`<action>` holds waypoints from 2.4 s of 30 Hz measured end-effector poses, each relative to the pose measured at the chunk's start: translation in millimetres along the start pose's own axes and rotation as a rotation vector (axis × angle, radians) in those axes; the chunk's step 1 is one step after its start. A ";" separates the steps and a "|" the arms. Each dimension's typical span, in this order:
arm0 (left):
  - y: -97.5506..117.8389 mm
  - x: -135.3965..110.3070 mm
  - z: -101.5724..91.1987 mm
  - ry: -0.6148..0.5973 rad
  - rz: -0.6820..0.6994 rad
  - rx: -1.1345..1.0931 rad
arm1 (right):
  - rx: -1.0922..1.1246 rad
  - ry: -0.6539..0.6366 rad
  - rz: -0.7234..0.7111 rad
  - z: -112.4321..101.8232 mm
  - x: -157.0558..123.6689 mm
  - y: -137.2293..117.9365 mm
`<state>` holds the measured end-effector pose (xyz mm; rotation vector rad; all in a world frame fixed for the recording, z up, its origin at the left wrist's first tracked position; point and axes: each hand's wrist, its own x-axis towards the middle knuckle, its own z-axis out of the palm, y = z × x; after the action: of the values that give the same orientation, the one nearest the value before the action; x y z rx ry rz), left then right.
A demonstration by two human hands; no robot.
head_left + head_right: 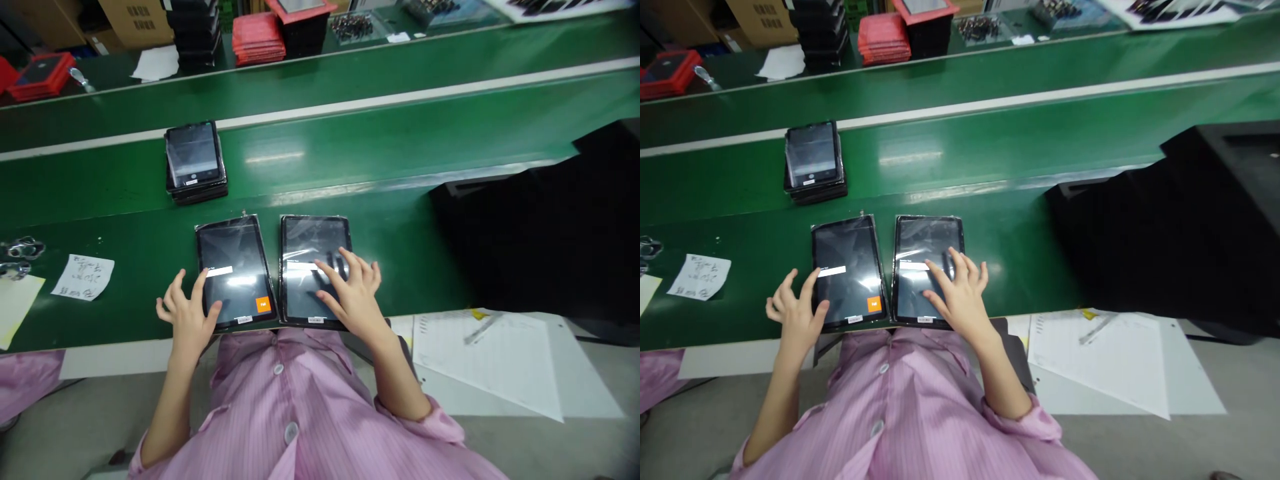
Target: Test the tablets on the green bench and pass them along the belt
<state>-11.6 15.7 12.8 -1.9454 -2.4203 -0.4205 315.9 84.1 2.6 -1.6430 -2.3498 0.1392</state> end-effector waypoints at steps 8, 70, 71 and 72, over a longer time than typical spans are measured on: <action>-6.0 43.7 -10.6 -0.025 0.204 -0.074 | 0.027 0.062 0.070 0.5 11.9 31.8; 14.6 159.7 -9.0 -0.108 0.564 -0.059 | 0.667 0.653 0.117 16.2 94.2 76.9; 14.5 162.1 -5.3 -0.116 0.564 -0.061 | 0.676 0.654 0.118 16.6 94.4 77.0; 15.0 163.9 -2.2 -0.123 0.571 -0.057 | 0.685 0.655 0.119 17.1 94.7 77.1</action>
<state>-35.1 175.1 46.2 -2.6139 -1.7882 -0.3550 350.9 200.9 -16.0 -1.2271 -1.4838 0.3270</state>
